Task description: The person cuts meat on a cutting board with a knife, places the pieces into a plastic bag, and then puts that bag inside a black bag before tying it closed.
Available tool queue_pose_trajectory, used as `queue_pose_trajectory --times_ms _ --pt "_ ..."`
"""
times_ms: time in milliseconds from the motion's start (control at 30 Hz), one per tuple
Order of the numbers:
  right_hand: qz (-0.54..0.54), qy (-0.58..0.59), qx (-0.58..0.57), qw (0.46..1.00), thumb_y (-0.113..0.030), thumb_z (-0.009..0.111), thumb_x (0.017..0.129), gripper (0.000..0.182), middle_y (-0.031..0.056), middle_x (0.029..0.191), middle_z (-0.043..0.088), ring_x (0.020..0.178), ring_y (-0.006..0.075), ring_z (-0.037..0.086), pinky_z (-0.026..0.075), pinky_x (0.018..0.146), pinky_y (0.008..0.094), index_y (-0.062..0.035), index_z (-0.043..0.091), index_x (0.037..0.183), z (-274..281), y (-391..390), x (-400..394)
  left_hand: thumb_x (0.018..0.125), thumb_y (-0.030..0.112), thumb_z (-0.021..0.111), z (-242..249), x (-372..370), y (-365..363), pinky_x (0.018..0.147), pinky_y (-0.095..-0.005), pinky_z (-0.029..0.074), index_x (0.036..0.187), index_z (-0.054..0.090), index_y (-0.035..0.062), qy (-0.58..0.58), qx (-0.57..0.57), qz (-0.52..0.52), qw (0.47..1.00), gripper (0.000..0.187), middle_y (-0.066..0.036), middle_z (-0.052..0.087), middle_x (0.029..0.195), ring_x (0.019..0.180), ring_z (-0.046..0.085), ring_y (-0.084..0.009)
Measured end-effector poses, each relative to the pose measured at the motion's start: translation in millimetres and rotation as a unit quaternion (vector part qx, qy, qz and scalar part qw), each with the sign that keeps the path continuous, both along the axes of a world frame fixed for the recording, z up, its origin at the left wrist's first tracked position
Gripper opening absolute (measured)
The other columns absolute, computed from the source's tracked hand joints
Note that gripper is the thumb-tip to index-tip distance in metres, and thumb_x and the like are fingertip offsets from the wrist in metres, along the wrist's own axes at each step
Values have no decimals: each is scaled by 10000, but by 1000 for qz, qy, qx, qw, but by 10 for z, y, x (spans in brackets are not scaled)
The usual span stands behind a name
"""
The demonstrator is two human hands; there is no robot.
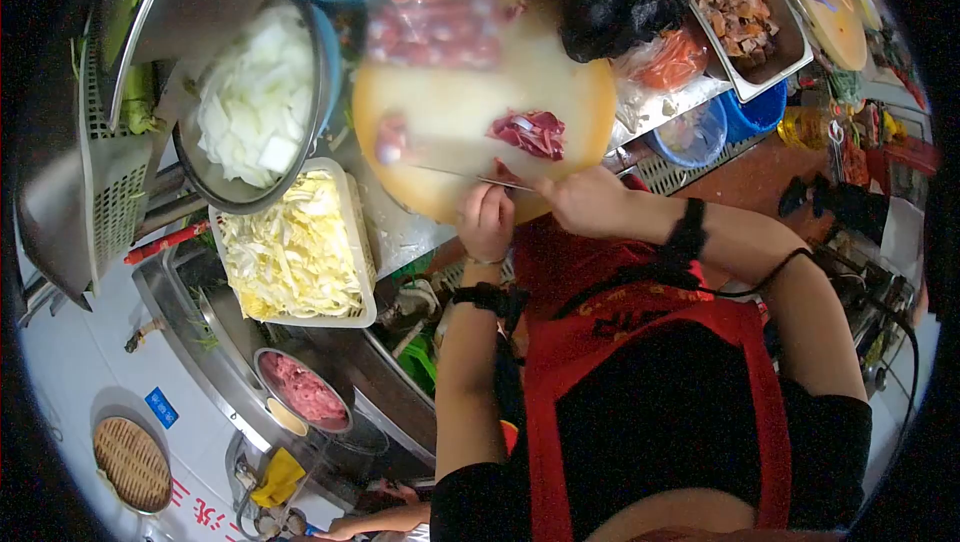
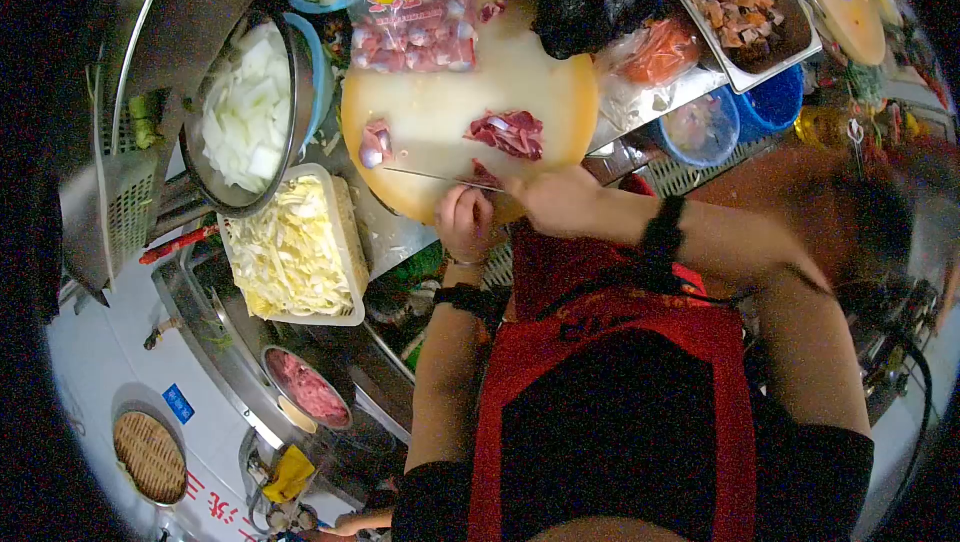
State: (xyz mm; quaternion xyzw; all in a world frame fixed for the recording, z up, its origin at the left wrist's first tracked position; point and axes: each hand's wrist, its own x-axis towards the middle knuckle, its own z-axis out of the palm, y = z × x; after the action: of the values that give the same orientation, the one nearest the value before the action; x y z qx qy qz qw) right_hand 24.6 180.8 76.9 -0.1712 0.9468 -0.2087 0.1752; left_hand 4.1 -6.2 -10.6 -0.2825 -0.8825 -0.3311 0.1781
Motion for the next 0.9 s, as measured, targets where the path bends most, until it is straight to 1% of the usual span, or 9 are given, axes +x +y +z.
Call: queue_pose_trajectory --times_ms 133,233,367,467,500,567,700,800,900 --pt "13 -53 12 998 -152 533 750 483 128 711 629 621 298 632 495 523 423 -55 435 1212 -106 -174 -151 685 27 651 49 -30 28 693 -360 471 842 608 53 33 6 -2 999 165 -86 585 907 772 572 -277" --pt "-37 50 -70 996 -163 530 758 405 121 708 627 608 300 628 488 513 422 -70 468 1147 -10 -6 -101 722 42 631 95 -65 70 716 -376 451 847 605 14 26 2 25 999 131 -118 597 913 773 565 -302" --pt "-26 3 60 998 -181 539 761 307 112 666 604 595 304 615 481 505 411 -82 499 1048 128 339 -78 791 2 561 245 -100 81 746 -353 471 987 608 18 -25 25 15 999 202 -137 615 966 842 593 -281" --pt "-41 62 10 997 -192 567 745 305 121 698 605 614 300 615 481 524 418 -84 504 1023 256 480 -4 793 -4 551 413 -112 -11 811 -363 454 986 600 0 -96 334 158 924 199 -128 608 1003 924 570 -230" --pt "-45 65 10 997 -192 567 745 305 121 698 605 614 300 615 481 524 418 -84 504 1023 264 500 33 793 -4 551 589 -173 -31 811 -363 454 986 600 0 -94 335 154 925 199 -128 608 1003 924 570 -230" --pt "-46 122 -43 991 -194 598 722 297 132 747 600 637 300 615 480 553 424 -82 494 976 255 522 94 781 -1 581 1046 -295 -12 847 -366 425 915 592 1 -21 180 126 975 134 -110 588 1002 941 550 -243" --pt "-33 133 -25 990 -198 627 689 335 128 772 584 646 301 611 479 566 420 -81 485 969 231 506 115 691 89 643 1330 -514 495 845 -385 424 818 598 94 -80 -70 -245 964 135 -73 540 968 949 513 -289" --pt "-27 171 -28 985 -199 632 672 352 118 740 565 627 304 605 477 564 417 -82 477 966 252 552 158 694 101 632 957 -624 564 855 -379 413 824 599 105 5 -146 -299 943 134 -76 540 975 977 505 -274" --pt "-17 161 4 987 -191 633 652 347 116 736 565 631 302 603 475 562 419 -82 486 947 254 725 254 698 90 619 722 -818 417 840 -386 424 839 594 111 3 -193 -239 952 145 -85 541 980 962 512 -282"
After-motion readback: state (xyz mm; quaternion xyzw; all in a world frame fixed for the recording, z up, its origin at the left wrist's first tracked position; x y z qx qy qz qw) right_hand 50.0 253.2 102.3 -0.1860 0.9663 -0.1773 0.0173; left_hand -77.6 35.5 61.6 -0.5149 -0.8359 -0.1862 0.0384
